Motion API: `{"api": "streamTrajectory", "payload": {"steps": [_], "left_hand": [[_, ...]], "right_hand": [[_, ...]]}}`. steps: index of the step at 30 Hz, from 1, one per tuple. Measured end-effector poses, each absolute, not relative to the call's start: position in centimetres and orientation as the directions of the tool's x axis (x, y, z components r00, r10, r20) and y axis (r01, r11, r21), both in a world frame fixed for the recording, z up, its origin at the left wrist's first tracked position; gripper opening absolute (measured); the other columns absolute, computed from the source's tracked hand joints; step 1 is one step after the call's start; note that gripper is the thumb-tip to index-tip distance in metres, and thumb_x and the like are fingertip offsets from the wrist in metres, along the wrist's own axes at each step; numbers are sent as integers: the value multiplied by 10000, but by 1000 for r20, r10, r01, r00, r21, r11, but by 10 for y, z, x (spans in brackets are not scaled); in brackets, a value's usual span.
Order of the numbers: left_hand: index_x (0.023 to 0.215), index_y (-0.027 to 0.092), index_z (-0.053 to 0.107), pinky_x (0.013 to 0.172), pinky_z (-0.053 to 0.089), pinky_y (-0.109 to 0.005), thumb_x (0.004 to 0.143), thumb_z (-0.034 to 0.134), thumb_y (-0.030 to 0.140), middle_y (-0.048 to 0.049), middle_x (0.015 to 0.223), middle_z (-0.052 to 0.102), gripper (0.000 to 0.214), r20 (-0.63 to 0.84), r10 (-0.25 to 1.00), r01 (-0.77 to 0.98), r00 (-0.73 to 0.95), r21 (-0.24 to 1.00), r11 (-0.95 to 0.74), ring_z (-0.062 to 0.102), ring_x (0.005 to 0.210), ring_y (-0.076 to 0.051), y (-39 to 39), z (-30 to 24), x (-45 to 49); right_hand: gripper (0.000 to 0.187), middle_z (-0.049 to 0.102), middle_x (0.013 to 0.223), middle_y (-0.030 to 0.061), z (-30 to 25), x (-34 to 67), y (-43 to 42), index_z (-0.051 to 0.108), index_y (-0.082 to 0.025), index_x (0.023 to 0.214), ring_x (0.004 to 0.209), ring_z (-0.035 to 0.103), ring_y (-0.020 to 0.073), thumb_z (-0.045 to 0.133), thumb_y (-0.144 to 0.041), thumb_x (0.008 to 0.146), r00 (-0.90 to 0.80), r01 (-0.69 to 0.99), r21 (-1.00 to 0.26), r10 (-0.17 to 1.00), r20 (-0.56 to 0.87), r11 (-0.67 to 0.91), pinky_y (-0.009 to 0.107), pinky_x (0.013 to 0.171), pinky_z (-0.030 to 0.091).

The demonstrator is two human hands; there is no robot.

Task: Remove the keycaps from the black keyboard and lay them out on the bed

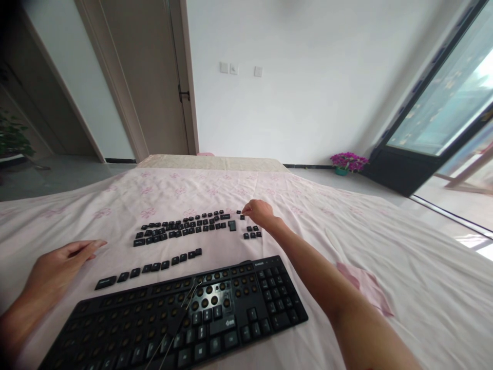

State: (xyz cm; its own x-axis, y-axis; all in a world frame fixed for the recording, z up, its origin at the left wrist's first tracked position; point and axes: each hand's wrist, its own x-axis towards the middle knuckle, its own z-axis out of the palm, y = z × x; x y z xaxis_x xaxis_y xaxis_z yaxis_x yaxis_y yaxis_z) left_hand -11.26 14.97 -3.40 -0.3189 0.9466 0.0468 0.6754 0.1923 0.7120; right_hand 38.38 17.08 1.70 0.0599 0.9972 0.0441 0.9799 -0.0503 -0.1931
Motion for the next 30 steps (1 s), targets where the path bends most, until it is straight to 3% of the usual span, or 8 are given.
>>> {"api": "streamTrajectory", "payload": {"steps": [6,16,23,30], "left_hand": [[971,211,721,910,430,-370,708,626,597,-40,1012,728,477,42,949,680,-311,708,191,629,979,-290,152,-38,-115],[972,216,724,888,428,-357,711,620,605,-26,956,732,480,22,950,672,-313,712,205,632,968,-279,150,-34,-113],[975,218,716,858,426,-337,721,612,605,-24,971,733,474,28,951,672,-307,714,196,630,984,-273,151,-36,-115],[977,226,719,852,423,-328,719,616,599,-4,941,737,465,27,948,671,-317,712,204,634,969,-267,150,-35,-114]], "right_hand": [[171,730,936,-5,27,389,149,762,-312,905,847,640,179,627,-352,806,49,981,-187,999,-18,-51,243,678,413],[140,724,868,21,26,392,143,767,-311,848,867,619,208,664,-353,762,-102,992,-77,993,-66,97,266,689,395],[118,706,862,9,24,397,149,744,-258,829,766,612,162,664,-292,749,-126,976,-190,989,-75,109,231,628,385],[149,701,950,10,15,398,162,727,-247,873,825,607,159,597,-299,823,2,973,-233,998,67,14,232,649,390]]}}
